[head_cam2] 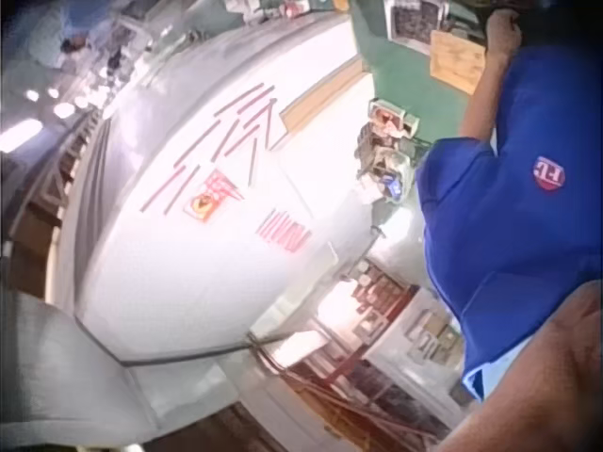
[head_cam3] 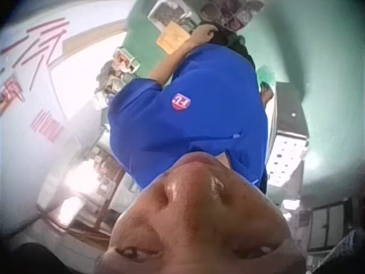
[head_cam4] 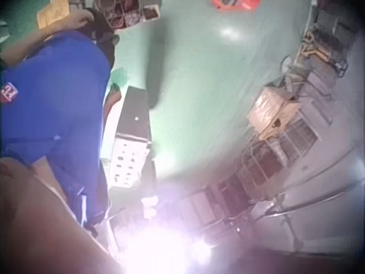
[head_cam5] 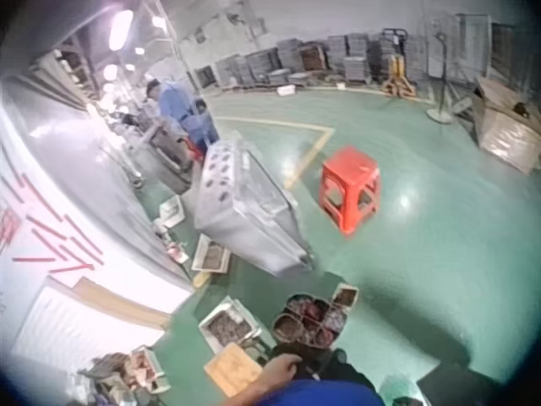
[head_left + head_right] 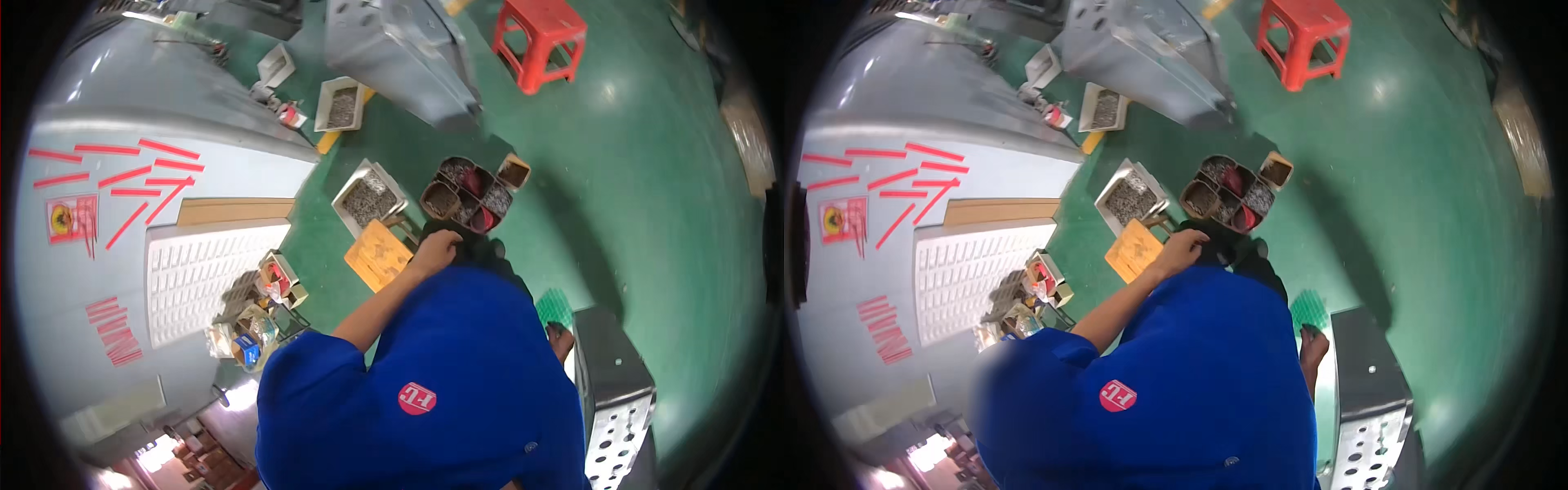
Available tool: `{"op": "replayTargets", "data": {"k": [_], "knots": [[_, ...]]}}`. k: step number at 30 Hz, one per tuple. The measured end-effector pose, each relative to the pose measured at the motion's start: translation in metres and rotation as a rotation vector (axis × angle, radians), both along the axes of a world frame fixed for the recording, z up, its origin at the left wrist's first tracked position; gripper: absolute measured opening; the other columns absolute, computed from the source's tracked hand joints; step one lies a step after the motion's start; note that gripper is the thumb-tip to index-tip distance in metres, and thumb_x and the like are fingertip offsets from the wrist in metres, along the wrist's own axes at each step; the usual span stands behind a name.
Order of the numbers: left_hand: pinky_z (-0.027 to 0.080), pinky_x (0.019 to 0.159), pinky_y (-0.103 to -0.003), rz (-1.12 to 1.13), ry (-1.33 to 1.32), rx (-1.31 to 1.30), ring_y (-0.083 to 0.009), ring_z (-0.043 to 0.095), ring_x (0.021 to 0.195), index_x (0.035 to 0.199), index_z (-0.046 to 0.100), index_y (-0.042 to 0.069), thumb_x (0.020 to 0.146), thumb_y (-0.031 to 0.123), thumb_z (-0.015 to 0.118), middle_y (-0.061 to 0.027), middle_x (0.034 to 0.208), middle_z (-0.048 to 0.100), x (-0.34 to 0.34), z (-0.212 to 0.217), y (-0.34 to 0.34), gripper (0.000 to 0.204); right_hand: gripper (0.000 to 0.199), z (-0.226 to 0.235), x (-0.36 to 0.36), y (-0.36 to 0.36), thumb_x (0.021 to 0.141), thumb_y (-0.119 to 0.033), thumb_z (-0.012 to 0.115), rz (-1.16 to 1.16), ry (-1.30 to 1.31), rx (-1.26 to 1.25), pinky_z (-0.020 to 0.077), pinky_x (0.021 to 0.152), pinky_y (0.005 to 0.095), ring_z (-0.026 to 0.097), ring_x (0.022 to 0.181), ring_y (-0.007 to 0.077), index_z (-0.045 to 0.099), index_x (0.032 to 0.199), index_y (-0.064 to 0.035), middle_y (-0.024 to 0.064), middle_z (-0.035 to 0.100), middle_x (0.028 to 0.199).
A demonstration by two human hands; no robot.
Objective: Applying green adhesive dot stickers to specific holes or points on a large metal enclosure frame.
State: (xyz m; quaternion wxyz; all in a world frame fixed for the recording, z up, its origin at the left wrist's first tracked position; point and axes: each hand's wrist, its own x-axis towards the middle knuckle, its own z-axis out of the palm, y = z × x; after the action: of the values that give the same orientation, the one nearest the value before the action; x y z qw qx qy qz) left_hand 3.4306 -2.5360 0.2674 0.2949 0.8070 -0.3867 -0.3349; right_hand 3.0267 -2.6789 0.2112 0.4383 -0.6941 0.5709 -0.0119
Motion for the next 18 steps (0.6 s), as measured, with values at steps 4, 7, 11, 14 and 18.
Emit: {"op": "replayTargets", "data": {"k": [4,7,11,14,18], "knots": [[0.049,0.084,-0.04,-0.084,-0.084,-0.039,-0.0339,0.06,0.095,0.104,0.063,0.003,0.077,0.008,0.056,-0.0165,0.099,0.063,0.008,0.001,-0.02,0.028,0.02,-0.004,0.021,-0.019,0.074,-0.012,0.069,-0.003,-0.039,-0.049,0.0491,0.073,0.0347,0.067,0.077,0.027,0.072,0.091,-0.0021,0.0163,0.069,0.082],[0.046,0.089,-0.042,-0.118,-0.097,-0.007,-0.0347,0.058,0.099,0.107,0.062,0.005,0.077,0.009,0.057,-0.0172,0.102,0.062,0.038,-0.006,-0.022,0.031,0.02,-0.011,0.058,-0.03,0.073,-0.013,0.07,0.06,-0.043,-0.167,0.0492,0.072,0.0353,0.067,0.077,0.0279,0.072,0.09,-0.0032,0.0152,0.07,0.083],[0.047,0.085,-0.045,-0.038,-0.126,0.036,-0.0369,0.058,0.097,0.097,0.063,0.004,0.075,0.009,0.052,-0.0202,0.095,0.063,0.087,-0.034,0.014,0.025,0.021,0.0,0.13,-0.031,0.074,-0.014,0.069,0.121,-0.083,-0.261,0.0488,0.074,0.0358,0.067,0.079,0.0286,0.071,0.092,-0.0039,0.0149,0.069,0.086],[0.047,0.086,-0.044,0.062,-0.075,0.132,-0.0371,0.058,0.097,0.096,0.065,0.003,0.074,0.009,0.052,-0.0202,0.096,0.063,0.134,-0.055,0.053,0.027,0.018,-0.011,0.187,-0.014,0.074,-0.012,0.07,0.247,-0.072,-0.387,0.0476,0.075,0.0399,0.063,0.078,0.0338,0.068,0.089,-0.0028,0.0159,0.067,0.083],[0.048,0.088,-0.043,0.413,0.09,0.174,-0.0358,0.06,0.099,0.098,0.068,0.004,0.069,0.01,0.055,-0.0193,0.102,0.065,0.173,-0.137,0.15,0.032,0.016,-0.008,0.254,0.033,0.07,-0.002,0.066,0.37,-0.104,-0.197,0.047,0.067,0.0443,0.06,0.078,0.0365,0.066,0.085,-0.0072,0.0165,0.064,0.081]]}}
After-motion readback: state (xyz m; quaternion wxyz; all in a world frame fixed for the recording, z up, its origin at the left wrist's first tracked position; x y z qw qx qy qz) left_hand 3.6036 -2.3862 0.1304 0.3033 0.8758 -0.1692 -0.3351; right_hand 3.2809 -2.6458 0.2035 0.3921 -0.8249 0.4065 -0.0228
